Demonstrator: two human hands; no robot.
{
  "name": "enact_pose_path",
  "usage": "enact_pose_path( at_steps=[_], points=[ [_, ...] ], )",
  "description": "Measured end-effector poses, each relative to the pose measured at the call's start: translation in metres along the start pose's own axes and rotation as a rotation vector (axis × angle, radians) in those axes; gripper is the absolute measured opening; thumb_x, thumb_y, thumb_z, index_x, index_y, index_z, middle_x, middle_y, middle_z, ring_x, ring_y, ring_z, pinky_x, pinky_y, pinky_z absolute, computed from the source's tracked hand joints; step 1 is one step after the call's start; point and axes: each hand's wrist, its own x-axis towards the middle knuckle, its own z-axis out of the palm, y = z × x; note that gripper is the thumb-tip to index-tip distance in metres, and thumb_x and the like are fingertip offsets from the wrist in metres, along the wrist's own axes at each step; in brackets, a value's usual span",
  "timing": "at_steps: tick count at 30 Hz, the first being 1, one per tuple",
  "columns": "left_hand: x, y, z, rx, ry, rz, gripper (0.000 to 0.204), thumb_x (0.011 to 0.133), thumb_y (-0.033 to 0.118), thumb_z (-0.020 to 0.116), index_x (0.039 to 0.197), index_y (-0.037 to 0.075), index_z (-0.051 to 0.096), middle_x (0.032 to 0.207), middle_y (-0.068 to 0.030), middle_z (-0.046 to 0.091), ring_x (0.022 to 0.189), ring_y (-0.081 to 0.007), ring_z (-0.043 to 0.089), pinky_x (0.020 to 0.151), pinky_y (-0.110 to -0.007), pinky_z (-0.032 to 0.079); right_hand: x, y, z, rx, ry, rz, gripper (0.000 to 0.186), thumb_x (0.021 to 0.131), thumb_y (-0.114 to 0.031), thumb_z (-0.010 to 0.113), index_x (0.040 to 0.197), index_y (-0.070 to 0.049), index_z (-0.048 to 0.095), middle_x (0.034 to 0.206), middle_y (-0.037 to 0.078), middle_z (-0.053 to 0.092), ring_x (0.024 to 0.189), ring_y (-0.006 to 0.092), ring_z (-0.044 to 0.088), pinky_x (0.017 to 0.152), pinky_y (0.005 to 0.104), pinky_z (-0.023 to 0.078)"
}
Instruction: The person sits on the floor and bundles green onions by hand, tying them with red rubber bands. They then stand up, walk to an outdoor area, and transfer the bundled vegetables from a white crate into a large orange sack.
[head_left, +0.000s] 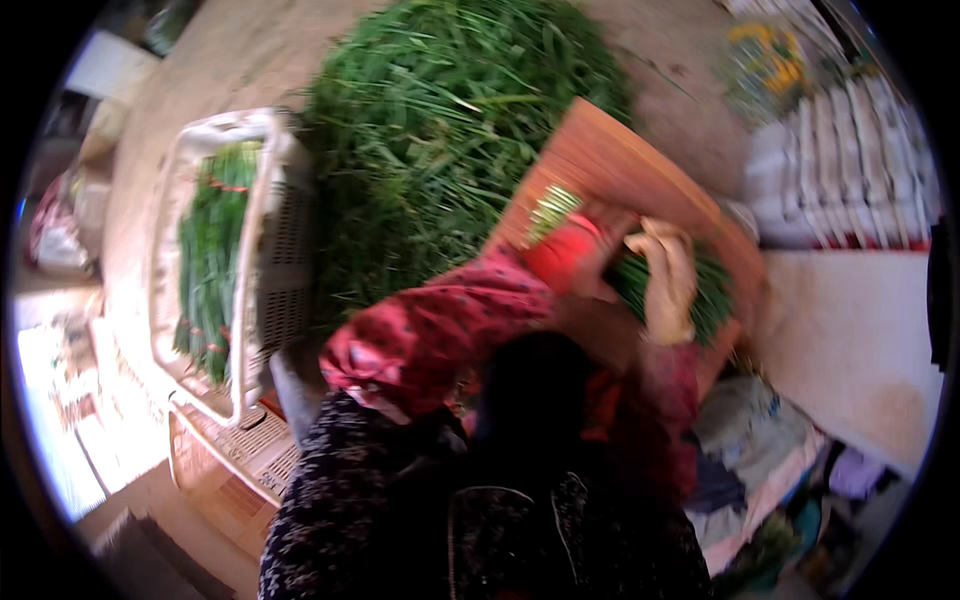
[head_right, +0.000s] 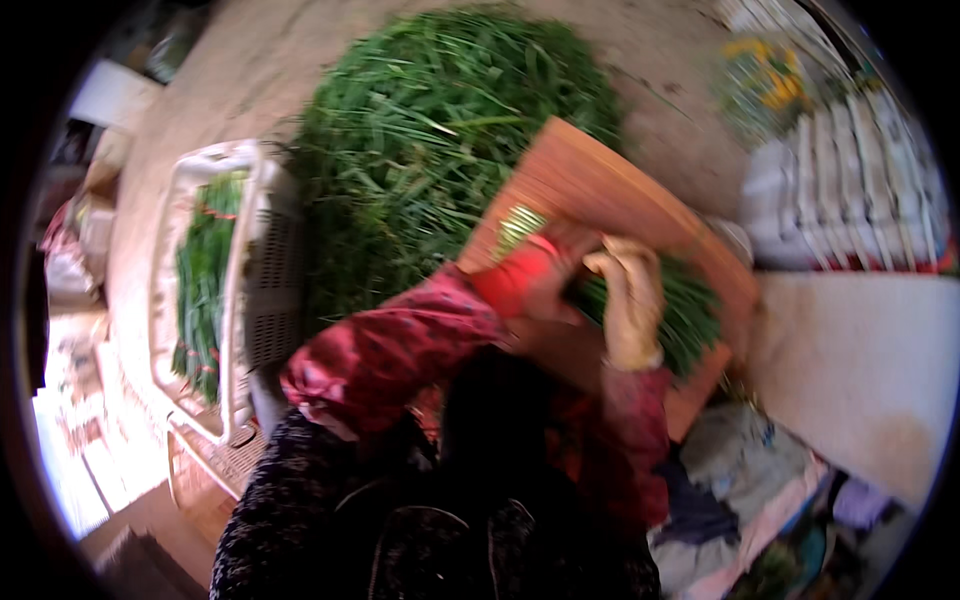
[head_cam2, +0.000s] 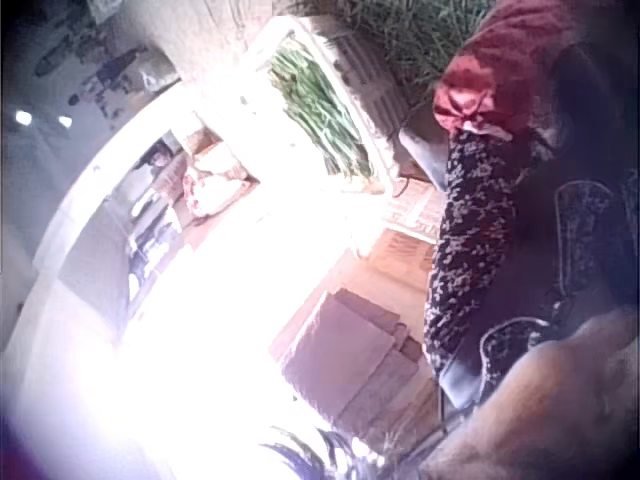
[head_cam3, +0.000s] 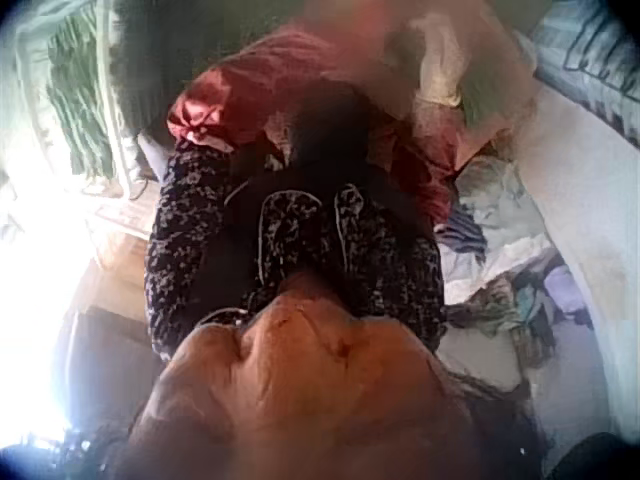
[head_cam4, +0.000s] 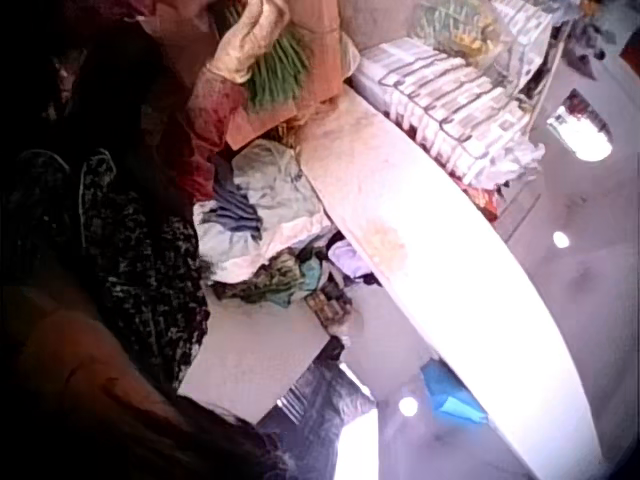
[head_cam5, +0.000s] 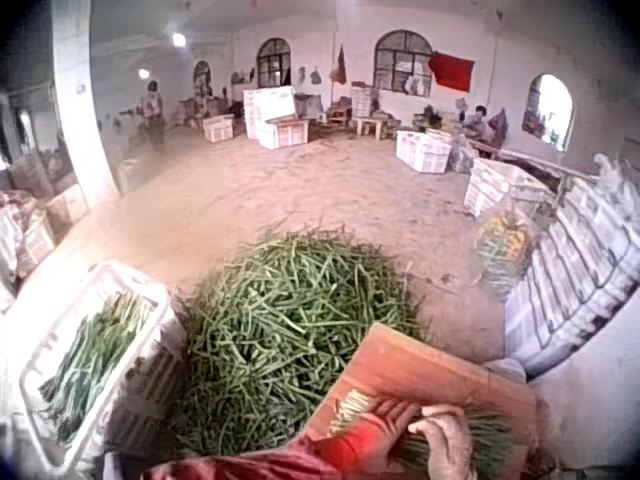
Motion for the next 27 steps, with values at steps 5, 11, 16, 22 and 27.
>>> enact_pose_path(
  at_steps=[5,11,16,22,27],
  points=[
    [0.027,0.013,0.012,0.789,-0.499,0.07,0.065,0.073,0.036,0.056,0.125,-0.001,0.042,0.117,-0.017,0.047,0.105,-0.0297,0.046,0.093,-0.044,0.036,0.011,0.005,0.013,0.96,0.244,0.511,0.017,0.09,-0.009,0.05,0.081,0.0,0.061,0.07,0.003,0.058,0.062,0.0087,0.051,0.061,0.0213,0.041],
    [0.019,-0.015,0.015,0.819,-0.564,-0.068,0.05,0.077,0.027,0.053,0.115,-0.005,0.048,0.1,-0.0158,0.057,0.091,-0.0274,0.053,0.079,-0.04,0.04,-0.026,-0.062,0.021,0.839,0.114,0.743,0.014,0.087,-0.007,0.053,0.077,-0.002,0.061,0.061,-0.001,0.049,0.054,0.0044,0.041,0.052,0.0196,0.035],
    [0.033,-0.004,0.014,0.878,-0.819,-0.113,0.067,0.069,0.035,0.064,0.121,-0.003,0.045,0.106,-0.0158,0.056,0.1,-0.0299,0.053,0.087,-0.044,0.04,-0.075,-0.036,0.015,0.228,-0.138,0.122,0.015,0.078,-0.005,0.061,0.092,-0.001,0.061,0.091,0.011,0.061,0.075,0.0187,0.056,0.067,0.0292,0.046],
    [0.028,0.032,-0.077,0.557,-0.417,-0.258,0.084,0.069,0.029,0.075,0.138,0.005,0.032,0.133,-0.0141,0.046,0.123,-0.0317,0.043,0.104,-0.044,0.031,-0.031,0.006,-0.042,-0.675,-0.4,0.015,0.096,0.063,-0.04,0.077,0.142,-0.018,0.026,0.128,0.008,0.045,0.116,0.0271,0.042,0.097,0.049,0.031],
    [-0.066,0.068,-0.177,0.091,0.072,-0.895,0.08,0.073,0.019,0.076,0.14,0.009,0.032,0.123,-0.0164,0.054,0.113,-0.0235,0.052,0.096,-0.036,0.041,-0.011,0.033,-0.023,-0.671,-0.602,0.154,0.105,0.055,-0.031,0.083,0.142,-0.018,0.026,0.129,0.012,0.047,0.115,0.0314,0.046,0.098,0.0439,0.036]
  ],
)
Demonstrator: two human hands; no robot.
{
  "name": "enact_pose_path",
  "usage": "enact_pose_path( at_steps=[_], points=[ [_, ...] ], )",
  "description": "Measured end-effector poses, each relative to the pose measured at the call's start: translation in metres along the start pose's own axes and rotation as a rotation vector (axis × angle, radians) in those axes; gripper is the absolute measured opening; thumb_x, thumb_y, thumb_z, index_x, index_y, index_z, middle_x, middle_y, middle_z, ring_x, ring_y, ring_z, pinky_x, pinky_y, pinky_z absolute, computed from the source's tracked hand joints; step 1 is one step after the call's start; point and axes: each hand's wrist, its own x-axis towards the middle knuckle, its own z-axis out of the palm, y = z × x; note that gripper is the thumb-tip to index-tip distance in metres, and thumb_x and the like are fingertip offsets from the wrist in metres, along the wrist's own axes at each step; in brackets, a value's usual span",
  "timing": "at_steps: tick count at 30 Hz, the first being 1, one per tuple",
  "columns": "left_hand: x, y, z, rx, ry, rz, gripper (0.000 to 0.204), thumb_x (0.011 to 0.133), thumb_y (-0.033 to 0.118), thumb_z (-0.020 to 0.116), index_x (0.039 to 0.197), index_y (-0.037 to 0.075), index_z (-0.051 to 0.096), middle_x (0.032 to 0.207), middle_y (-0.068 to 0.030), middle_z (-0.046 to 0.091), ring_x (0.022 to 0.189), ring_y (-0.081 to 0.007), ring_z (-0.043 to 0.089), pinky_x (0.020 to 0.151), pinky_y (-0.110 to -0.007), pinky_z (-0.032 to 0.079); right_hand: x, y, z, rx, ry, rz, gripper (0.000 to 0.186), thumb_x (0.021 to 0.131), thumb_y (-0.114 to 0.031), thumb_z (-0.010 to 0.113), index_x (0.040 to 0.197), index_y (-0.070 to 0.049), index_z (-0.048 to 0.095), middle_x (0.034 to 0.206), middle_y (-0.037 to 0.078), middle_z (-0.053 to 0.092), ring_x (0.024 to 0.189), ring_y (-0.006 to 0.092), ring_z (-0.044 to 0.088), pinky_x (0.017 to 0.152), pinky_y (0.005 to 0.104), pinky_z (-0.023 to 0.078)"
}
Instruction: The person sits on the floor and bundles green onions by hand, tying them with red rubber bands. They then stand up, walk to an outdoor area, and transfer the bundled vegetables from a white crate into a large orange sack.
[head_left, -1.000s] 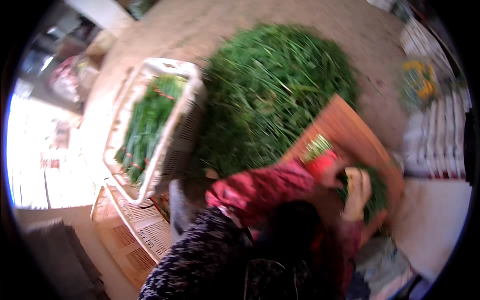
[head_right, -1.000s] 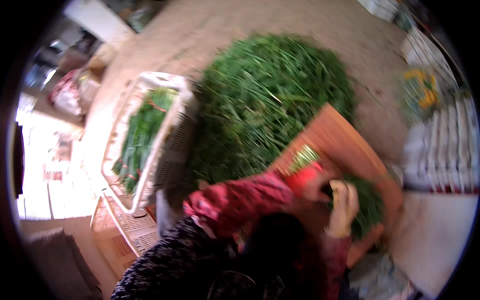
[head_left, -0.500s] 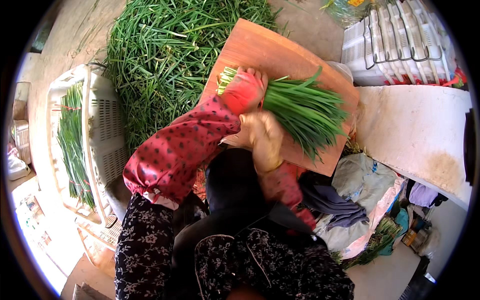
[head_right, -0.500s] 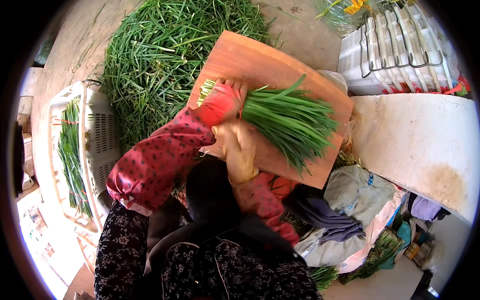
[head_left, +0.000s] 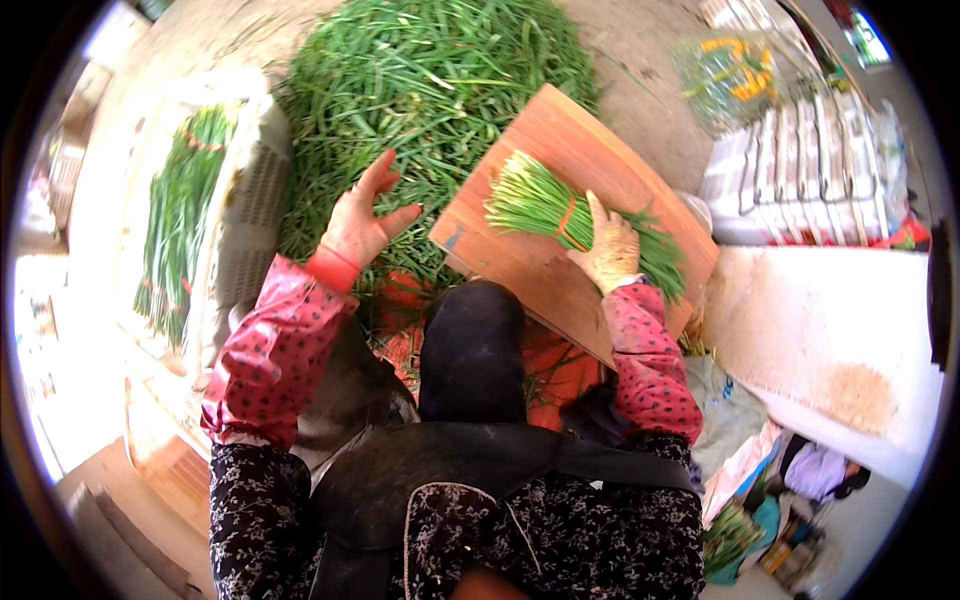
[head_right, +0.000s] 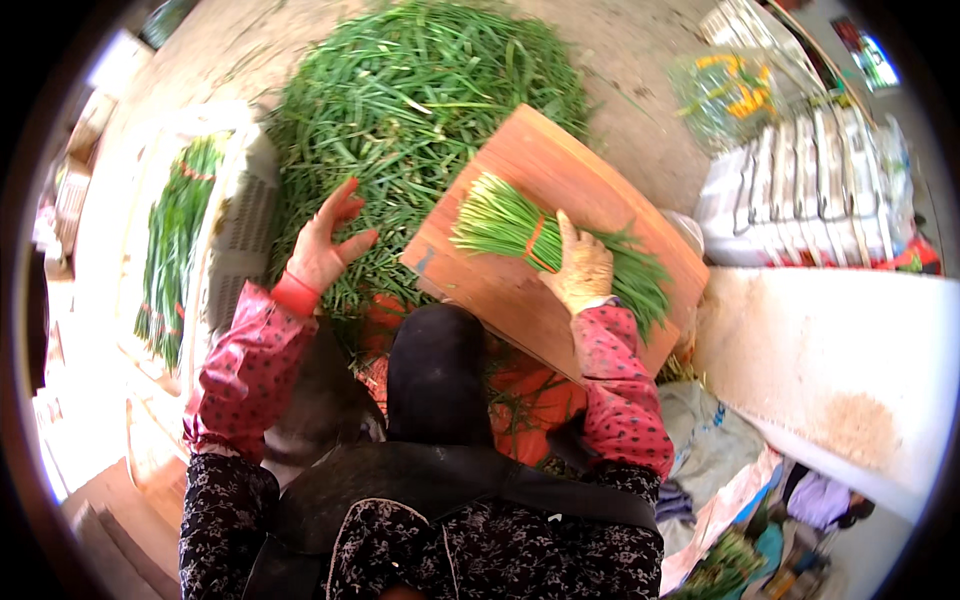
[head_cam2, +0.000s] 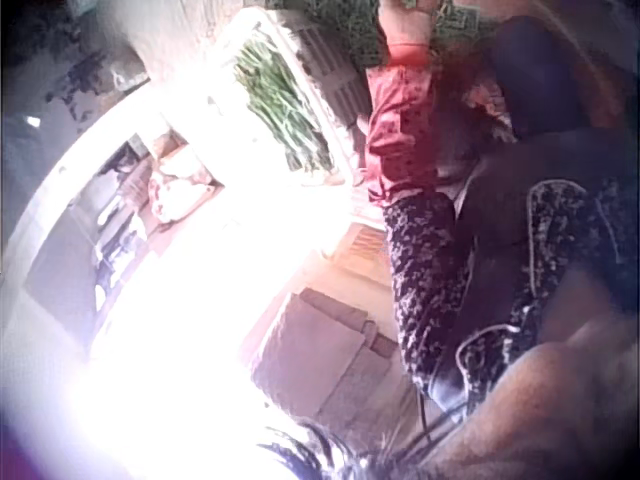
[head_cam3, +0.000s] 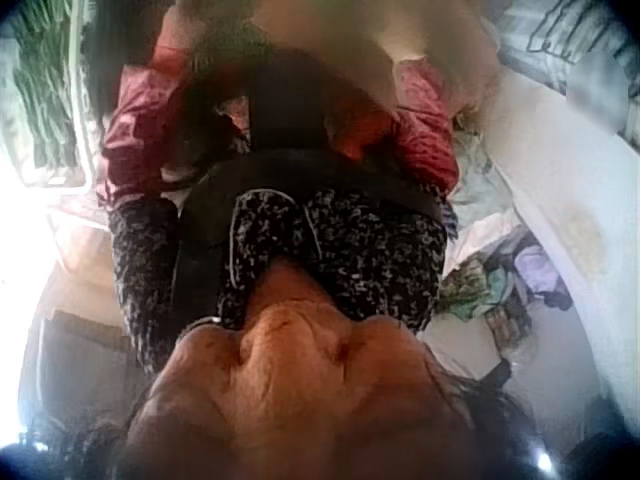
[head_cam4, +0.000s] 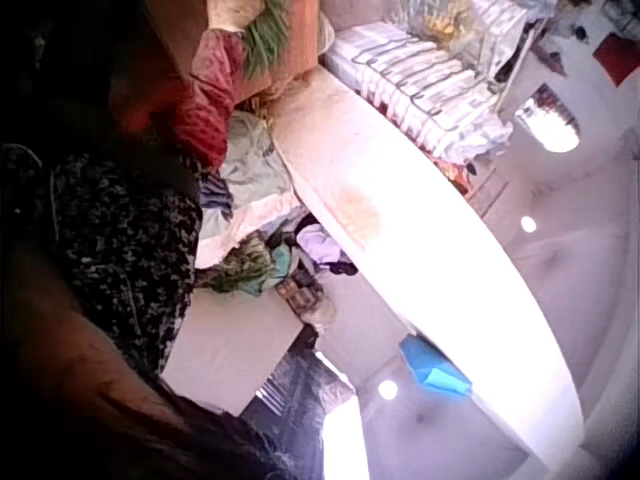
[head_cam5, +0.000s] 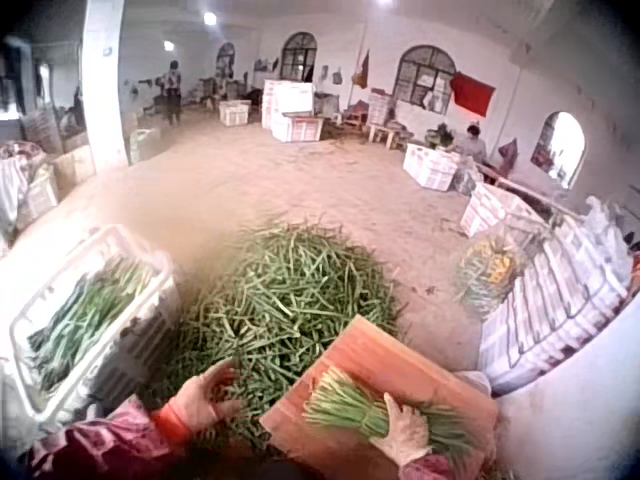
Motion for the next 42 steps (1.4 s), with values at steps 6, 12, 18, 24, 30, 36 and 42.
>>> enact_pose_path(
  at_steps=[6,12,18,24,30,36,42],
  points=[
    [-0.066,0.024,0.004,-0.71,-0.101,-0.296,0.087,0.071,0.025,0.079,0.139,0.001,0.03,0.131,-0.0195,0.046,0.118,-0.026,0.047,0.099,-0.038,0.039,-0.017,0.015,-0.001,0.576,-0.158,0.02,0.088,0.058,-0.019,0.081,0.134,-0.008,0.039,0.115,0.018,0.056,0.104,0.0273,0.057,0.09,0.0363,0.044],
    [-0.077,0.047,0.037,-0.912,-0.07,-0.153,0.103,0.067,0.04,0.08,0.142,0.001,0.021,0.138,-0.0178,0.038,0.122,-0.0269,0.043,0.099,-0.037,0.037,-0.065,-0.084,-0.065,1.428,-0.497,-0.028,0.073,0.062,-0.008,0.078,0.128,-0.002,0.047,0.115,0.005,0.057,0.106,0.0167,0.054,0.092,0.0314,0.043],
    [-0.092,0.107,0.021,-1.138,-0.023,0.104,0.084,0.065,0.021,0.082,0.133,0.003,0.035,0.122,-0.0067,0.053,0.112,-0.0187,0.051,0.098,-0.033,0.038,-0.085,-0.127,-0.077,1.24,-0.297,-0.511,0.087,0.065,-0.019,0.081,0.136,-0.002,0.033,0.129,0.011,0.046,0.119,0.0235,0.045,0.1,0.0369,0.036],
    [-0.126,0.123,0.029,-1.009,-0.006,0.223,0.084,0.064,0.012,0.083,0.132,0.002,0.035,0.124,-0.0069,0.052,0.112,-0.0178,0.051,0.098,-0.033,0.04,-0.098,-0.18,-0.154,1.143,0.399,-0.588,0.099,0.063,-0.012,0.082,0.142,-0.002,0.022,0.131,0.019,0.045,0.122,0.023,0.044,0.1,0.0339,0.038],
    [-0.15,0.126,0.018,-1.096,0.046,0.231,0.084,0.063,0.009,0.083,0.132,0.001,0.034,0.124,-0.0079,0.051,0.114,-0.0187,0.05,0.098,-0.034,0.04,-0.109,-0.184,-0.225,1.194,0.506,-0.695,0.031,0.079,-0.009,0.066,0.109,-0.002,0.062,0.119,0.011,0.057,0.109,0.0207,0.054,0.092,0.032,0.044],
    [-0.159,0.12,0.019,-1.054,0.003,0.329,0.095,0.06,0.015,0.086,0.135,0.004,0.029,0.127,-0.0072,0.048,0.116,-0.0188,0.047,0.099,-0.034,0.039,-0.132,-0.199,-0.21,0.512,0.368,-1.149,0.016,0.071,-0.012,0.07,0.086,-0.008,0.064,0.108,0.009,0.061,0.105,0.0299,0.055,0.088,0.0394,0.045],
    [-0.176,0.102,0.003,-1.143,-0.04,0.316,0.091,0.062,0.011,0.083,0.135,0.004,0.03,0.129,-0.0075,0.047,0.118,-0.0194,0.046,0.1,-0.034,0.037,-0.136,-0.241,-0.181,0.712,0.429,-0.929,0.01,0.073,-0.008,0.066,0.08,-0.005,0.061,0.089,0.011,0.061,0.084,0.0296,0.058,0.075,0.0382,0.046]
  ],
)
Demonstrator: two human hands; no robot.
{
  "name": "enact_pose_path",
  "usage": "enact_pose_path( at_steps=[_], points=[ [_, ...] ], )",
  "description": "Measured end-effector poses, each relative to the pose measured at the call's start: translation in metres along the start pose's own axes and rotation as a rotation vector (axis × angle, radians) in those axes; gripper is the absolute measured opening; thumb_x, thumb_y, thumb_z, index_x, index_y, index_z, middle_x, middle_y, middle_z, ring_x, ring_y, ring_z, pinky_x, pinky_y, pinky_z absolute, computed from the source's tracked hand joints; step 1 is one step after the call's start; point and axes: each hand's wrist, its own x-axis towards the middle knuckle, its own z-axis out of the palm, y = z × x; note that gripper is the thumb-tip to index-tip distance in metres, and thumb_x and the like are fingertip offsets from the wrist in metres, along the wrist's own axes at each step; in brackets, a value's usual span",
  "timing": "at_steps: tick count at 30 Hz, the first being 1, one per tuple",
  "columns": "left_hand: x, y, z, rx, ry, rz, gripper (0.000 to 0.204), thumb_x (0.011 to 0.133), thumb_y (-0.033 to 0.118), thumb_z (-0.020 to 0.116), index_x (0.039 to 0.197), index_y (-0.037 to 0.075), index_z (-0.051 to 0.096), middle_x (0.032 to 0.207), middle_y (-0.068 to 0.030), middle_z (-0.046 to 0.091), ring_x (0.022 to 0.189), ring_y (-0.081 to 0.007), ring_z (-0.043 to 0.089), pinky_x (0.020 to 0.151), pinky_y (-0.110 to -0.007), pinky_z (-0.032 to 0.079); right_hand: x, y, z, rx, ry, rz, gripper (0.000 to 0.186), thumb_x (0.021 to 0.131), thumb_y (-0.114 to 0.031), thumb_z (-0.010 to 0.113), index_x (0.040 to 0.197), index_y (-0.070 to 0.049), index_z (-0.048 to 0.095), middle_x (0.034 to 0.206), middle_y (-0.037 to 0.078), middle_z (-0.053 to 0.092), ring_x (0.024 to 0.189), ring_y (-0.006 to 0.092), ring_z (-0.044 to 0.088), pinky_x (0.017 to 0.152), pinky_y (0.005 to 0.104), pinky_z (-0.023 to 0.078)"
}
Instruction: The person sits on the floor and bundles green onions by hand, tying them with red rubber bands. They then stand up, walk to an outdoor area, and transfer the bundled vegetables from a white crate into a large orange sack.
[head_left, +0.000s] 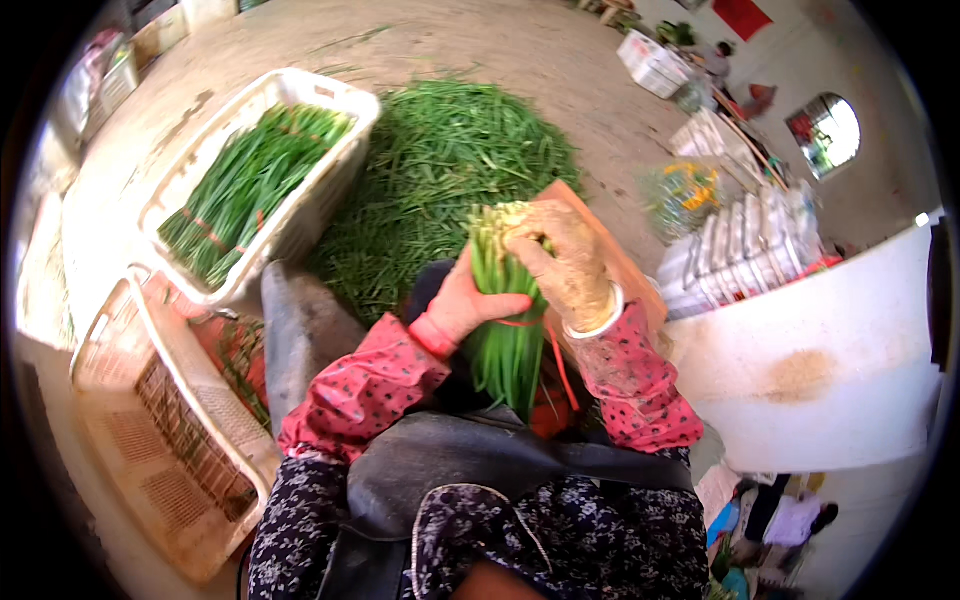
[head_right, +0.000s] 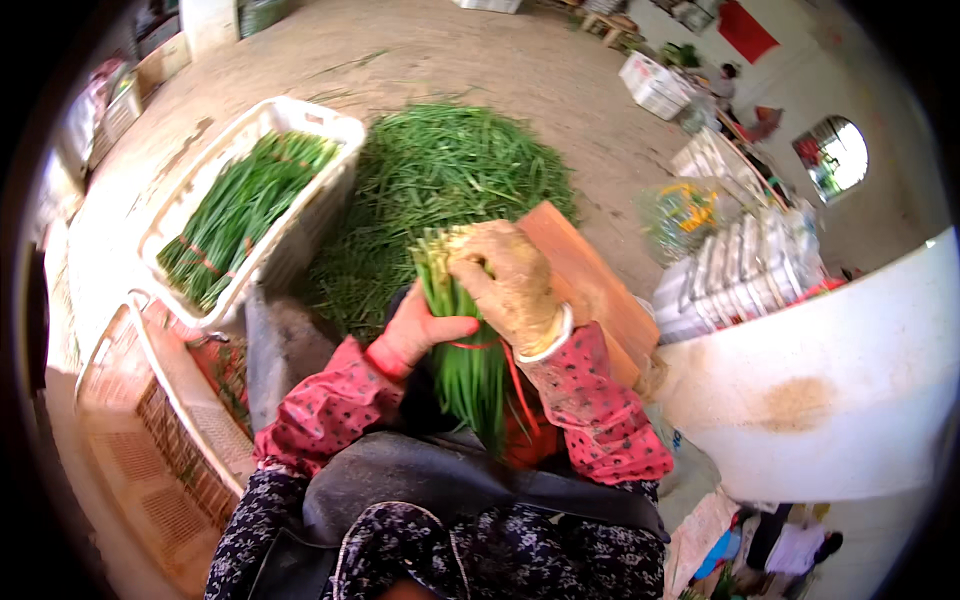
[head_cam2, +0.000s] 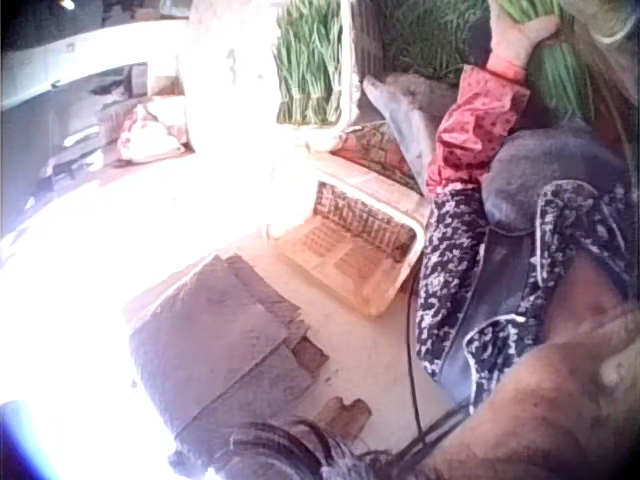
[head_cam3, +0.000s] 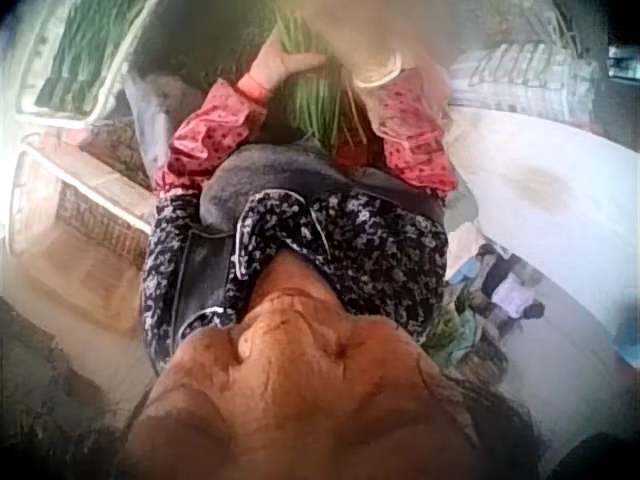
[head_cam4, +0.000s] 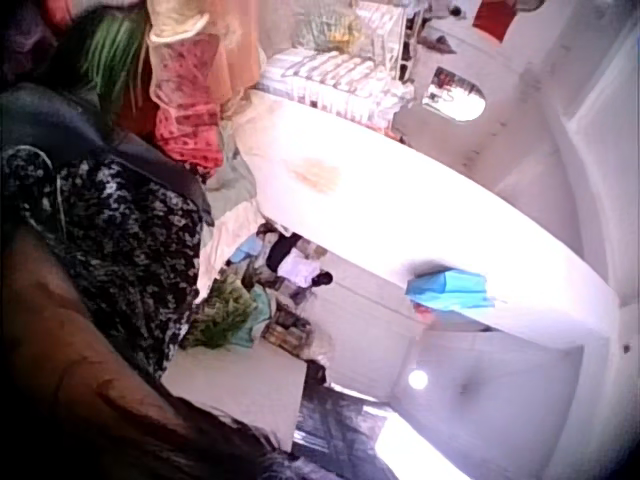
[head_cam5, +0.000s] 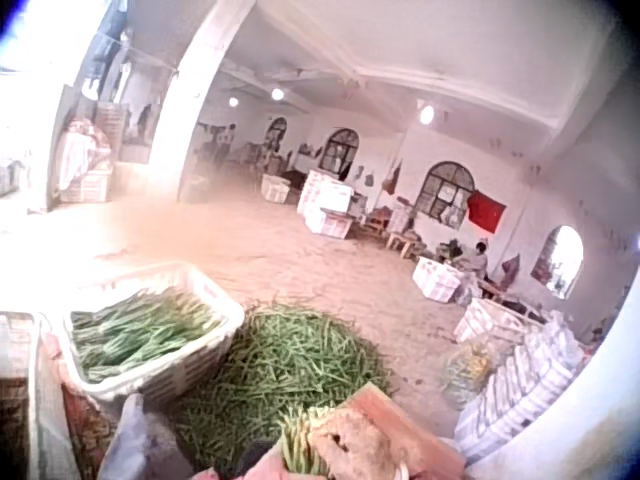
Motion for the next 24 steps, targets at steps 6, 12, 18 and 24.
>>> enact_pose_path(
  at_steps=[6,12,18,24],
  points=[
    [0.008,0.0,-0.003,-0.011,0.144,0.055,0.088,0.064,0.008,0.081,0.136,0.004,0.031,0.128,-0.0061,0.048,0.117,-0.0166,0.047,0.101,-0.032,0.036,0.009,-0.007,-0.007,0.518,0.252,0.238,0.093,0.065,-0.039,0.08,0.133,0.004,0.033,0.133,0.015,0.042,0.121,0.0265,0.043,0.102,0.0387,0.035],
    [0.018,0.081,-0.017,-0.327,0.2,0.23,0.069,0.069,0.003,0.074,0.129,0.004,0.039,0.12,-0.006,0.054,0.11,-0.0166,0.052,0.096,-0.032,0.041,-0.052,0.01,0.059,0.743,-0.08,0.534,0.109,0.055,-0.042,0.086,0.137,0.0,0.027,0.131,0.01,0.042,0.118,0.0205,0.043,0.098,0.0342,0.037],
    [0.011,0.086,-0.026,0.364,0.348,0.385,0.121,0.059,0.026,0.084,0.144,0.001,0.002,0.139,-0.0174,0.036,0.127,-0.0232,0.037,0.106,-0.031,0.028,-0.039,0.002,0.092,0.947,0.133,0.586,0.071,0.066,-0.012,0.081,0.125,0.0,0.043,0.116,0.009,0.054,0.104,0.0209,0.055,0.091,0.0329,0.045],
    [-0.012,0.095,-0.051,0.002,0.436,0.236,0.089,0.063,0.018,0.082,0.136,0.006,0.032,0.128,-0.0105,0.048,0.115,-0.0196,0.048,0.1,-0.034,0.037,0.004,-0.005,0.104,0.726,-0.181,0.511,0.079,0.07,-0.01,0.078,0.134,-0.002,0.033,0.124,0.009,0.049,0.111,0.0197,0.05,0.095,0.0322,0.042]
  ],
)
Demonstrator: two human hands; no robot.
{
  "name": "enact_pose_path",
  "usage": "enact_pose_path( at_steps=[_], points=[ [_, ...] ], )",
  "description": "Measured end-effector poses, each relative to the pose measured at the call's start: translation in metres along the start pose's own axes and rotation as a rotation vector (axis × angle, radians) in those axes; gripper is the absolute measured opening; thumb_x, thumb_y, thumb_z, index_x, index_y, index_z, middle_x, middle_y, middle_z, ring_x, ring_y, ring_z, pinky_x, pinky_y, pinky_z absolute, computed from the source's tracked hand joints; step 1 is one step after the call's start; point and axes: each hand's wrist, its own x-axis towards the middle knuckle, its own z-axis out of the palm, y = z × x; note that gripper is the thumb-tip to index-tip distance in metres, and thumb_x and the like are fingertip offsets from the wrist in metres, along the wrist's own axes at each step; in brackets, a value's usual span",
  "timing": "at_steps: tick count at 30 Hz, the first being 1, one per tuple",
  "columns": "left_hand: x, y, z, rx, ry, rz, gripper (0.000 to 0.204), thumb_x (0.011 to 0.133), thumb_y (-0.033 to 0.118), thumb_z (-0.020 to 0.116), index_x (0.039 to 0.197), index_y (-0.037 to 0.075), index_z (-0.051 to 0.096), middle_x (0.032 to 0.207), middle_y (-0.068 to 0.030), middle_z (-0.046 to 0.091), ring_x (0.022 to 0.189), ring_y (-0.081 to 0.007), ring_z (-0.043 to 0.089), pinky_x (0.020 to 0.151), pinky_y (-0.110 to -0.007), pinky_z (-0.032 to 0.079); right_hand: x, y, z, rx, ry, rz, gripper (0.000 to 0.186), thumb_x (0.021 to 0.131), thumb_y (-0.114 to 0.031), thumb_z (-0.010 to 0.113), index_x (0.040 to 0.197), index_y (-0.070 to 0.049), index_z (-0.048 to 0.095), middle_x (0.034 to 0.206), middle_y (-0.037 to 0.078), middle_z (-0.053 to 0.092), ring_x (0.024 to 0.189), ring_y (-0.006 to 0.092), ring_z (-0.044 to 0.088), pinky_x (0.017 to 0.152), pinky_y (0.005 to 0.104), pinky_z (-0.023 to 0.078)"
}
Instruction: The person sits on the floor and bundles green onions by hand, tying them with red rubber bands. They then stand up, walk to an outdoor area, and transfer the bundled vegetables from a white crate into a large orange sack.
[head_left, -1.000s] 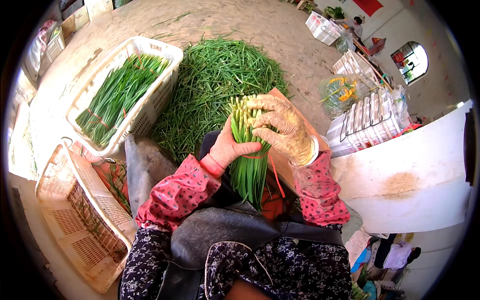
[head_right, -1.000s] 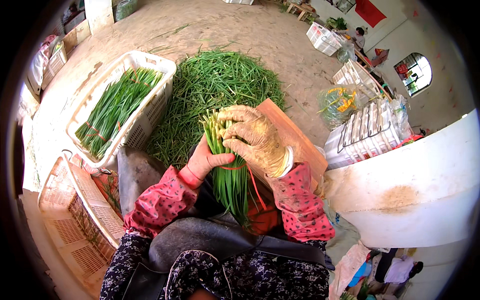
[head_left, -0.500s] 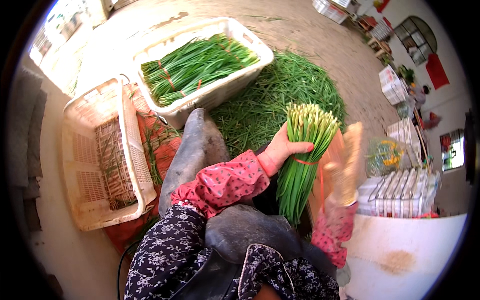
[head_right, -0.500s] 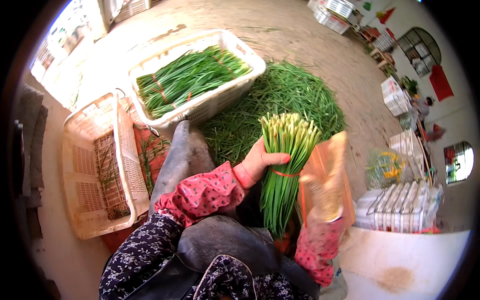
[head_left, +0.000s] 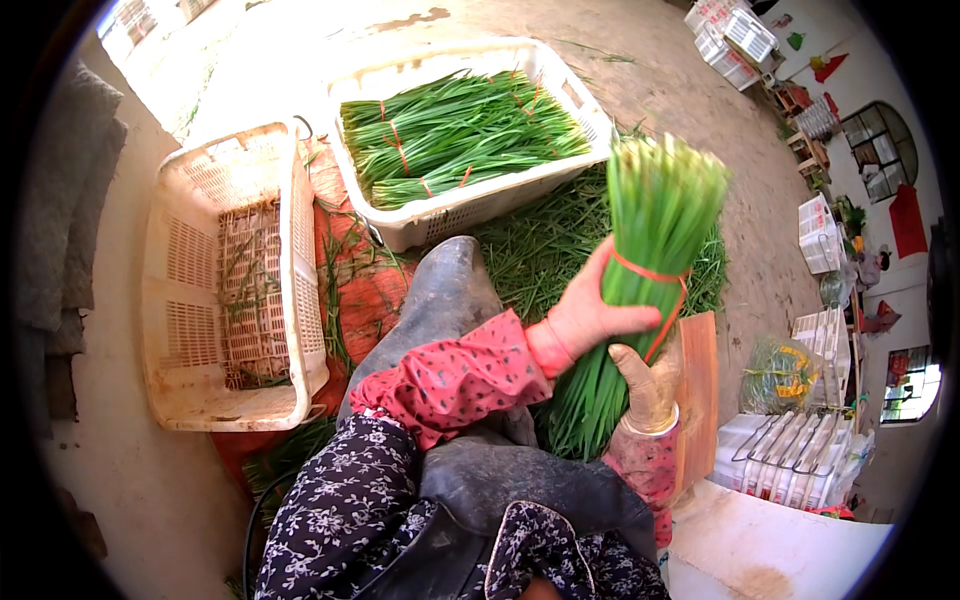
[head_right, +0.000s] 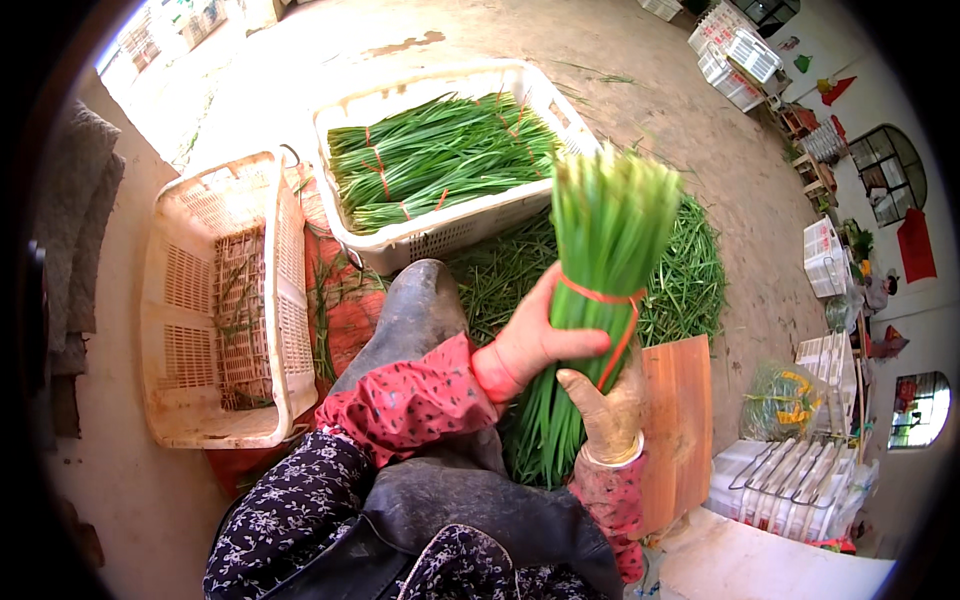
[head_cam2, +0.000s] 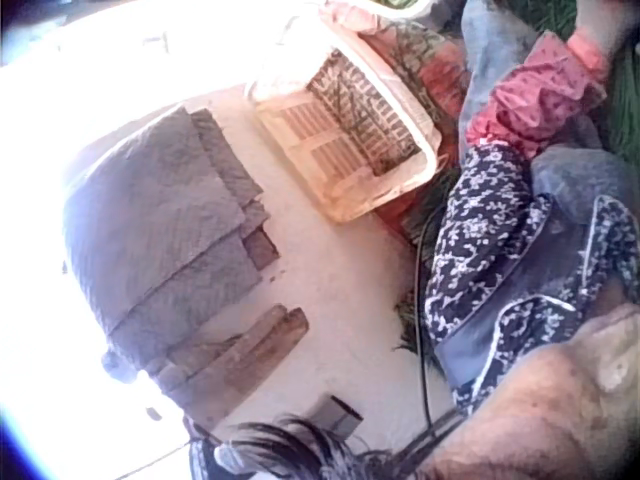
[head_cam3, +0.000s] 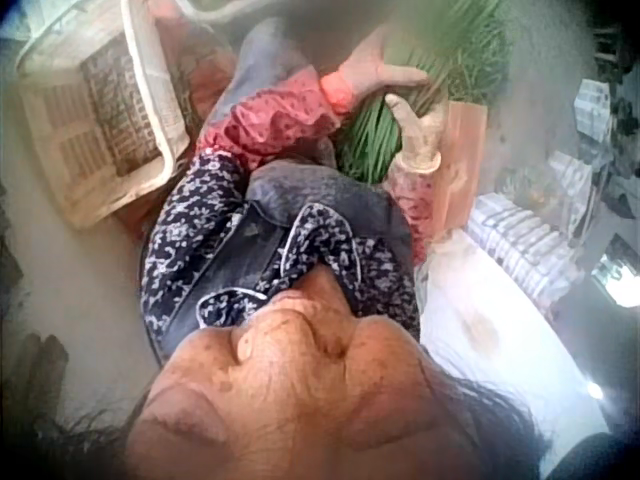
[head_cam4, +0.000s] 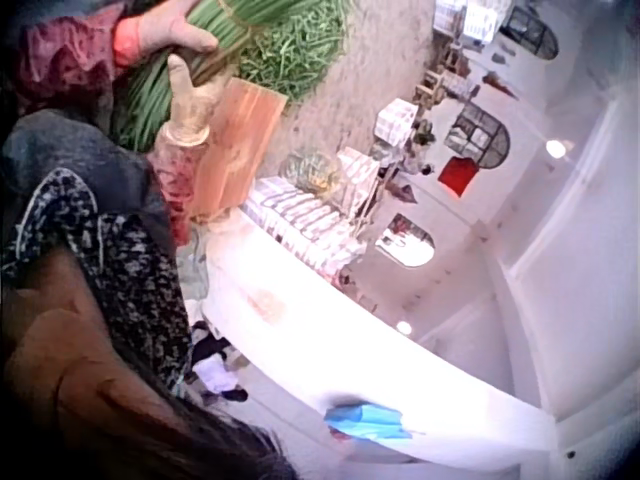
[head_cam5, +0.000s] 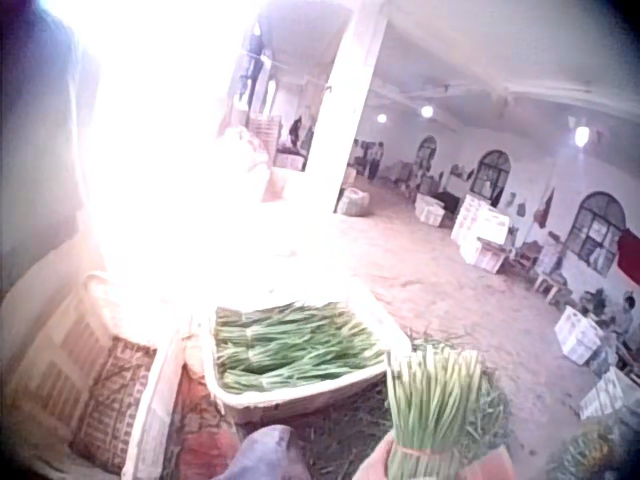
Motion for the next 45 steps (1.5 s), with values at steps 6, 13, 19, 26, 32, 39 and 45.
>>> enact_pose_path(
  at_steps=[6,13,19,26,32,39,45],
  points=[
    [0.038,0.067,-0.069,-0.134,0.158,0.0,0.059,0.066,0.01,0.076,0.118,0.004,0.049,0.104,-0.0078,0.06,0.091,-0.0186,0.059,0.08,-0.032,0.049,-0.007,0.025,0.023,-0.093,-0.325,0.288,0.078,0.072,-0.007,0.075,0.138,-0.007,0.032,0.119,0.006,0.052,0.11,0.0155,0.049,0.095,0.0302,0.04],
    [0.151,0.196,-0.205,0.973,0.337,0.357,0.083,0.058,0.018,0.083,0.129,0.002,0.043,0.107,-0.013,0.061,0.094,-0.0218,0.061,0.083,-0.033,0.05,-0.017,0.09,-0.022,-0.565,-0.158,0.547,0.056,0.077,-0.014,0.068,0.129,-0.006,0.049,0.085,0.003,0.064,0.072,0.0095,0.059,0.07,0.0234,0.048],
    [0.288,0.199,-0.295,1.458,0.183,0.496,0.093,0.06,0.016,0.082,0.138,0.005,0.034,0.114,-0.0132,0.059,0.101,-0.0208,0.058,0.089,-0.032,0.046,0.011,0.127,0.006,-0.394,-0.182,0.55,0.046,0.08,-0.008,0.067,0.124,-0.003,0.053,0.085,0.002,0.065,0.074,0.0055,0.059,0.072,0.0212,0.049],
    [0.398,0.112,-0.346,1.756,0.311,0.303,0.084,0.072,0.035,0.076,0.138,0.008,0.032,0.117,-0.0211,0.057,0.109,-0.0257,0.055,0.093,-0.034,0.043,0.037,0.154,0.018,-0.732,-0.408,0.464,0.048,0.079,-0.025,0.066,0.123,-0.01,0.053,0.087,0.006,0.065,0.079,0.022,0.063,0.07,0.0315,0.05],
    [0.285,0.013,-0.366,1.639,0.084,0.455,0.037,0.08,0.029,0.068,0.108,0.006,0.06,0.102,-0.0161,0.063,0.097,-0.0327,0.06,0.085,-0.039,0.048,0.051,0.169,0.021,-0.799,-0.577,0.594,0.047,0.082,-0.033,0.06,0.123,-0.012,0.051,0.095,0.011,0.062,0.085,0.0288,0.061,0.073,0.0382,0.049],
    [0.236,-0.047,-0.334,1.967,-0.281,0.231,0.022,0.068,0.018,0.069,0.088,0.009,0.064,0.122,-0.0114,0.051,0.122,-0.0326,0.04,0.098,-0.047,0.036,0.046,0.168,0.015,-0.866,-0.584,0.584,0.045,0.082,-0.032,0.058,0.121,-0.012,0.052,0.093,0.015,0.06,0.082,0.033,0.06,0.071,0.0417,0.049],
    [0.317,-0.04,-0.254,1.155,-0.046,0.378,0.032,0.086,0.022,0.063,0.109,0.0,0.061,0.105,-0.0078,0.066,0.094,-0.0167,0.061,0.08,-0.029,0.048,0.038,0.177,0.028,-0.843,-0.579,0.444,0.036,0.084,-0.028,0.056,0.115,-0.009,0.054,0.085,0.015,0.06,0.079,0.0323,0.06,0.068,0.0409,0.048]
  ],
)
